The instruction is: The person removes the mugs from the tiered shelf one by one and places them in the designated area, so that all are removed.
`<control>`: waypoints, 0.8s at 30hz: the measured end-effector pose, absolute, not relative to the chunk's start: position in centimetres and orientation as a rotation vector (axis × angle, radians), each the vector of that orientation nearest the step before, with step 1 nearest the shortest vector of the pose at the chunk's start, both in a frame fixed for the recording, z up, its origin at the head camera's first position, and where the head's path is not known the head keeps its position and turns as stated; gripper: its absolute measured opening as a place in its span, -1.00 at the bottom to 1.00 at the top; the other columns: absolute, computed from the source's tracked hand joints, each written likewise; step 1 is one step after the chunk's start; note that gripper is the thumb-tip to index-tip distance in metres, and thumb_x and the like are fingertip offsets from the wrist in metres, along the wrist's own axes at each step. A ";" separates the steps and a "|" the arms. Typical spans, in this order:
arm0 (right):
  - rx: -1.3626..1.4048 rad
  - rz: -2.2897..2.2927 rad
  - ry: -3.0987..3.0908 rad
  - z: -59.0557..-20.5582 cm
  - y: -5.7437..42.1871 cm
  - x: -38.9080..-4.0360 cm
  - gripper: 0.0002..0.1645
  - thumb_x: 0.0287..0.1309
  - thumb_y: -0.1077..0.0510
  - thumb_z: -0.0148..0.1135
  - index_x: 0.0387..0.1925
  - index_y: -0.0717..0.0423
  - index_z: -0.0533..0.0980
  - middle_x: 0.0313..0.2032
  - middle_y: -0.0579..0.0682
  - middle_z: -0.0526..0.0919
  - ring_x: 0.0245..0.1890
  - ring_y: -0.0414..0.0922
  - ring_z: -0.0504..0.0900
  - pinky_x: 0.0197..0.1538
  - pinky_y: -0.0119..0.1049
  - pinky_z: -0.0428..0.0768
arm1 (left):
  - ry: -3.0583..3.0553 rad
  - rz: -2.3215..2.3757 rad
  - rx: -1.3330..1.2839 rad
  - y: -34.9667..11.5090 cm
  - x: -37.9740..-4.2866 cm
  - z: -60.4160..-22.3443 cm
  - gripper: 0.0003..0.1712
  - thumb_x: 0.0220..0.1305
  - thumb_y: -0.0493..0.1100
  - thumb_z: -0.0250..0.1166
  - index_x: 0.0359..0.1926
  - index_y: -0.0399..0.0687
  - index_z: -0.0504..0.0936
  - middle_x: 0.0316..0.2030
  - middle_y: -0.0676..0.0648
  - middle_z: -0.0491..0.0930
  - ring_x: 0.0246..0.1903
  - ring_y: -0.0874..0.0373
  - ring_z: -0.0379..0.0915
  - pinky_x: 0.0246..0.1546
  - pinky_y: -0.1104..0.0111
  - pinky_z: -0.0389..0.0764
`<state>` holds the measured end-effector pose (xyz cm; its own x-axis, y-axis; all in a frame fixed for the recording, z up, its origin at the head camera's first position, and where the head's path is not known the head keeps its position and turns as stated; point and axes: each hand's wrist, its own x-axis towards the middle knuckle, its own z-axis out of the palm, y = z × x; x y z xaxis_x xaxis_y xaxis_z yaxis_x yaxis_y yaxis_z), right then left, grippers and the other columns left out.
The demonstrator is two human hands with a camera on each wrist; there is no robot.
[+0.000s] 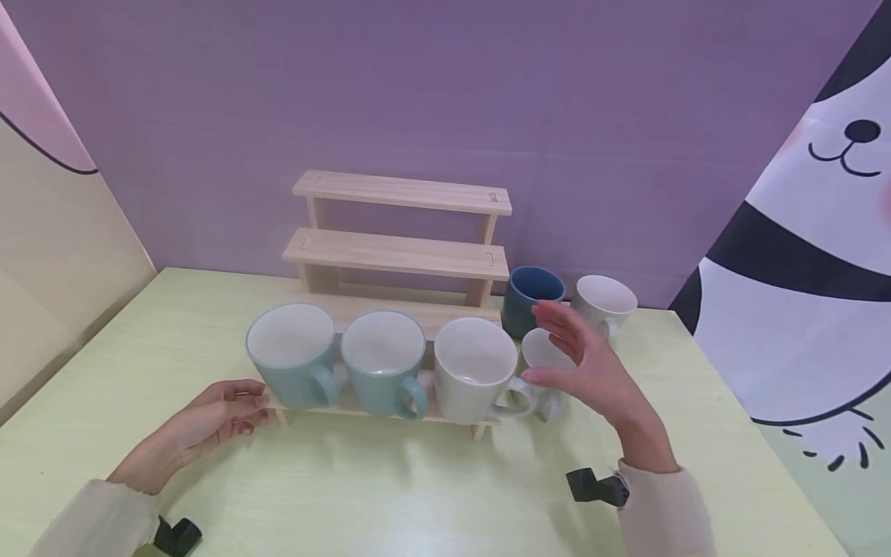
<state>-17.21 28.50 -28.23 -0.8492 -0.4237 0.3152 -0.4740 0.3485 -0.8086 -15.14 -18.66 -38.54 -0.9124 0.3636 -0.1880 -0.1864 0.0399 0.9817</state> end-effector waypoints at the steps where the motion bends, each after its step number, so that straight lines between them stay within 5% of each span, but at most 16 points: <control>1: 0.843 1.543 -2.545 -28.2 28.3 -17.1 -0.08 -0.01 0.46 0.30 0.37 0.26 0.09 0.24 -0.28 0.34 0.24 -0.45 0.31 0.18 -0.69 0.27 | 1.939 1.928 0.175 -18.6 -15.1 -38.5 -0.86 0.35 -0.24 0.09 -0.13 -0.22 0.39 -0.36 0.08 0.57 -0.35 0.27 0.50 -0.36 0.48 0.46; 15: 0.833 1.570 -2.573 -28.5 25.8 -16.6 -0.02 -0.12 0.41 0.40 0.34 0.29 0.13 0.20 -0.30 0.36 0.21 -0.45 0.34 0.18 -0.65 0.30 | 1.926 1.930 0.190 -18.5 -15.3 -38.7 -0.86 0.37 -0.25 0.07 -0.11 -0.22 0.39 -0.34 0.08 0.54 -0.36 0.28 0.49 -0.36 0.48 0.46; 24: 0.814 1.548 -2.627 -28.8 24.7 -16.7 -0.03 -0.13 0.34 0.44 0.32 0.26 0.16 0.26 0.26 0.33 0.12 -0.44 0.41 0.14 -0.63 0.34 | 1.939 1.922 0.189 -18.5 -15.2 -38.7 -0.83 0.37 -0.24 0.07 -0.09 -0.25 0.37 -0.33 0.08 0.54 -0.35 0.28 0.48 -0.36 0.48 0.46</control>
